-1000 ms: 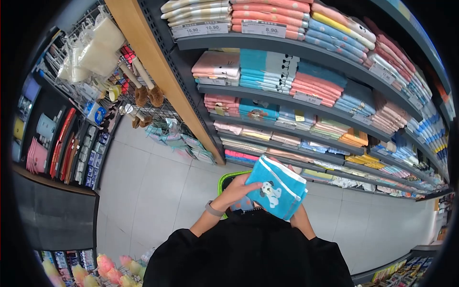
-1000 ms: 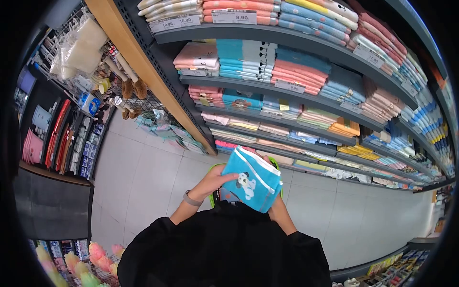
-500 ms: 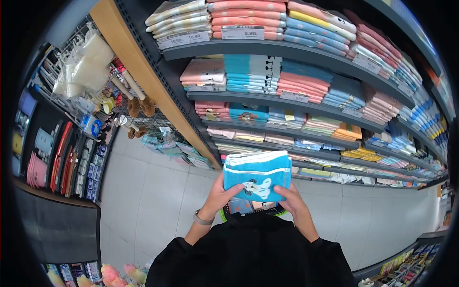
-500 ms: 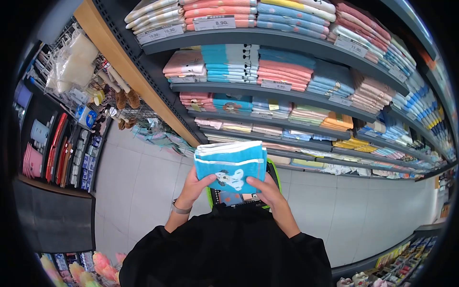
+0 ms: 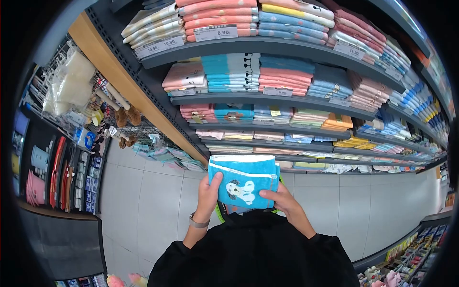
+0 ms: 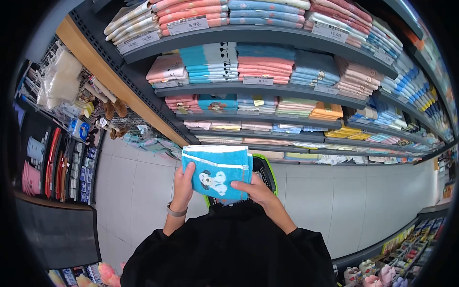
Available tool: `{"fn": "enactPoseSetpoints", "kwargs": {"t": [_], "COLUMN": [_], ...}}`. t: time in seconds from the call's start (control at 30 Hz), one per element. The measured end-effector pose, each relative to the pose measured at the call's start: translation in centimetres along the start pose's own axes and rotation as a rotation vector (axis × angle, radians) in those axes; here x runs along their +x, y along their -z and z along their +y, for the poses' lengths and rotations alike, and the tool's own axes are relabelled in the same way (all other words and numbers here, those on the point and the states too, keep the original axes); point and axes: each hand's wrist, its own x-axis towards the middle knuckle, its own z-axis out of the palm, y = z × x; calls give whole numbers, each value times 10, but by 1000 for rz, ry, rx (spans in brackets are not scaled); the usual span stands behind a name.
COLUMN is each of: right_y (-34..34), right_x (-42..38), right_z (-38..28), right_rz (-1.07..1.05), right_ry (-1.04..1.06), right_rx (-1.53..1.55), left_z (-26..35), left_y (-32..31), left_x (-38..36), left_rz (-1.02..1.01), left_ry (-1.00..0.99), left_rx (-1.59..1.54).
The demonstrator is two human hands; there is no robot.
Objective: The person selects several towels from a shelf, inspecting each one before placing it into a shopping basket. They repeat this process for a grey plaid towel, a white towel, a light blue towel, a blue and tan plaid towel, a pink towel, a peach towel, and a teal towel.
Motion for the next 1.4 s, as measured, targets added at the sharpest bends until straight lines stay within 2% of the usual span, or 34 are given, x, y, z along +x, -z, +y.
{"fn": "enactPoseSetpoints", "kwargs": {"t": [0.13,0.23,0.43,0.57,0.63,0.77,0.83,0.87,0.93,1.03,1.17,1.27,1.4], "right_y": [-5,-5,1,2,2,4,4,5,8,7,7,4,-2], "right_x": [-3,0,7,11,11,13,14,13,11,11,12,12,9], "right_z": [0,0,3,2,1,7,8,6,2,4,11,9,3], "right_rz": [11,117,73,70,58,43,75,76,23,61,78,3,-85], "right_ry": [7,-56,-1,-47,-59,-72,-18,-17,-2,28,61,79,-18], "right_rx": [33,82,291,380,433,481,481,481,527,525,444,597,721], "left_z": [3,1,-2,-1,-9,-6,5,9,14,14,5,8,14], "left_y": [-11,-11,-14,-12,-2,-3,-11,-11,-8,-11,-11,-6,-6], "left_x": [1,2,2,3,8,11,12,11,10,7,8,10,6], "left_rz": [57,65,69,81,45,63,169,168,-27,-102,-67,-98,-79], "left_ry": [-104,-98,-85,-75,-136,-197,-397,-397,-350,-393,-429,-424,-426], "left_rx": [66,57,-89,-90,67,134,331,331,108,249,368,411,338]}}
